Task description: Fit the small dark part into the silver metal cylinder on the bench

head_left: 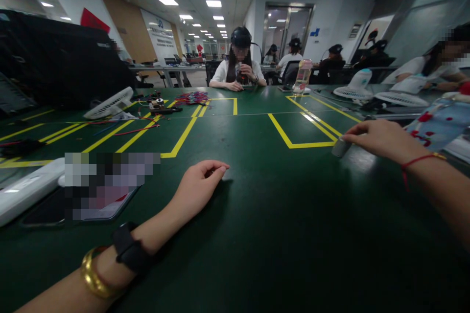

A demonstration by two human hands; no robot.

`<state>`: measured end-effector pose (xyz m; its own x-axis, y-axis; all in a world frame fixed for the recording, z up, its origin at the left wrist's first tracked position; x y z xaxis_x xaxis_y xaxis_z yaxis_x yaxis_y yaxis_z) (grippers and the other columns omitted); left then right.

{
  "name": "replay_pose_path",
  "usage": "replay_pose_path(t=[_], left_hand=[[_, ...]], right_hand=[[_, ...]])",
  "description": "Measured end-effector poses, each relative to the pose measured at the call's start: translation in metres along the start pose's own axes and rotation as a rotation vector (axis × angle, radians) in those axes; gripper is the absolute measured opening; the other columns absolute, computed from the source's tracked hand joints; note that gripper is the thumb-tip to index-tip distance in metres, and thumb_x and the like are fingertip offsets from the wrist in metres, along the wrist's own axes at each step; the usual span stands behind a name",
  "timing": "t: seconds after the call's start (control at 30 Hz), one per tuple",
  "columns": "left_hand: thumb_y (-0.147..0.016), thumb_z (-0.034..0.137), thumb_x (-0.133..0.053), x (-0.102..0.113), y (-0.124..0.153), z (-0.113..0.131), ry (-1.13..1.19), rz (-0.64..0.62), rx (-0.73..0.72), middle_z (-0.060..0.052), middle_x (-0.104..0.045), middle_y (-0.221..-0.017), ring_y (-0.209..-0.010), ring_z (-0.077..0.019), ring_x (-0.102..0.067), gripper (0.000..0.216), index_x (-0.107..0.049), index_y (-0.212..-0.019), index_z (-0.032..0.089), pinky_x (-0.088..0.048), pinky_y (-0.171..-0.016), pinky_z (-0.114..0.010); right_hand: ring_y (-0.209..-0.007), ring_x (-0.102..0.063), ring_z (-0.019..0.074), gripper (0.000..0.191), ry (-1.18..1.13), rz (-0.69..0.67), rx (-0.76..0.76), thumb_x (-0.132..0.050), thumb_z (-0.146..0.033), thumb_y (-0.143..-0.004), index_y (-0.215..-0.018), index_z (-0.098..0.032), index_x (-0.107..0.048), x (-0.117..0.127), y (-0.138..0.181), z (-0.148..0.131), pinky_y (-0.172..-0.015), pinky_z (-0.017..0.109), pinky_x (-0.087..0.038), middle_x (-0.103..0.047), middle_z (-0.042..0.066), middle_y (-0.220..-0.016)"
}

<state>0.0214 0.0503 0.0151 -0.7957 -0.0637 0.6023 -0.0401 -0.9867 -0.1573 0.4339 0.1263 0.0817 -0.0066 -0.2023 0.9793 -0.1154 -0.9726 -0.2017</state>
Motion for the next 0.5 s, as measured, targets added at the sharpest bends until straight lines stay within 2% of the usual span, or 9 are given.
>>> replay_pose_path(t=[0.13, 0.27, 0.37, 0.5], left_hand=[[-0.082, 0.042, -0.050, 0.000, 0.000, -0.001, -0.018, 0.000, 0.002, -0.001, -0.070, -0.087, -0.081, -0.0204, -0.062, 0.030, -0.068, -0.093, 0.022, -0.043, -0.070, -0.031], [-0.082, 0.042, -0.050, -0.001, -0.001, -0.002, -0.014, 0.001, 0.004, -0.001, -0.070, -0.087, -0.081, -0.0204, -0.062, 0.029, -0.068, -0.094, 0.022, -0.043, -0.069, -0.030], [-0.083, 0.043, -0.050, -0.001, -0.001, -0.001, -0.021, -0.001, 0.005, -0.001, -0.069, -0.085, -0.079, -0.0202, -0.062, 0.029, -0.068, -0.093, 0.023, -0.042, -0.068, -0.030], [-0.083, 0.044, -0.050, -0.002, -0.001, -0.001, -0.033, -0.007, 0.012, 0.000, -0.069, -0.086, -0.080, -0.0201, -0.062, 0.029, -0.068, -0.093, 0.024, -0.042, -0.068, -0.030]], right_hand=[[-0.069, -0.052, 0.0155, 0.046, -0.058, 0.017, 0.026, -0.058, -0.056, -0.067, -0.082, -0.013, -0.068, -0.002, 0.003, -0.003, -0.063, 0.031, -0.036, -0.064, 0.010, -0.081], [-0.067, -0.053, 0.0149, 0.041, -0.137, 0.179, 0.107, -0.055, -0.050, -0.073, -0.081, -0.011, -0.066, 0.008, 0.015, -0.023, -0.062, 0.031, -0.038, -0.064, 0.011, -0.078], [-0.070, -0.058, 0.0147, 0.036, -0.371, 0.323, 0.223, -0.058, -0.041, -0.075, -0.092, -0.011, -0.065, 0.018, 0.037, -0.058, -0.065, 0.029, -0.044, -0.066, 0.011, -0.087], [-0.083, -0.061, 0.0154, 0.033, -0.735, 0.250, 0.509, -0.061, -0.032, -0.076, -0.105, -0.017, -0.061, 0.018, 0.086, -0.132, -0.075, 0.030, -0.050, -0.064, 0.007, -0.101]])
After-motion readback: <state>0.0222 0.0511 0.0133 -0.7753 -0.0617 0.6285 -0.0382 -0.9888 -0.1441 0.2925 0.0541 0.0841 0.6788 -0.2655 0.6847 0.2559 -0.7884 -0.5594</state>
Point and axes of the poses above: each hand's wrist, its own y-axis away from the middle knuckle, its own x-axis out of the back of the hand, z = x × y, the point moved 7 cm from there along -y, towards the middle knuckle
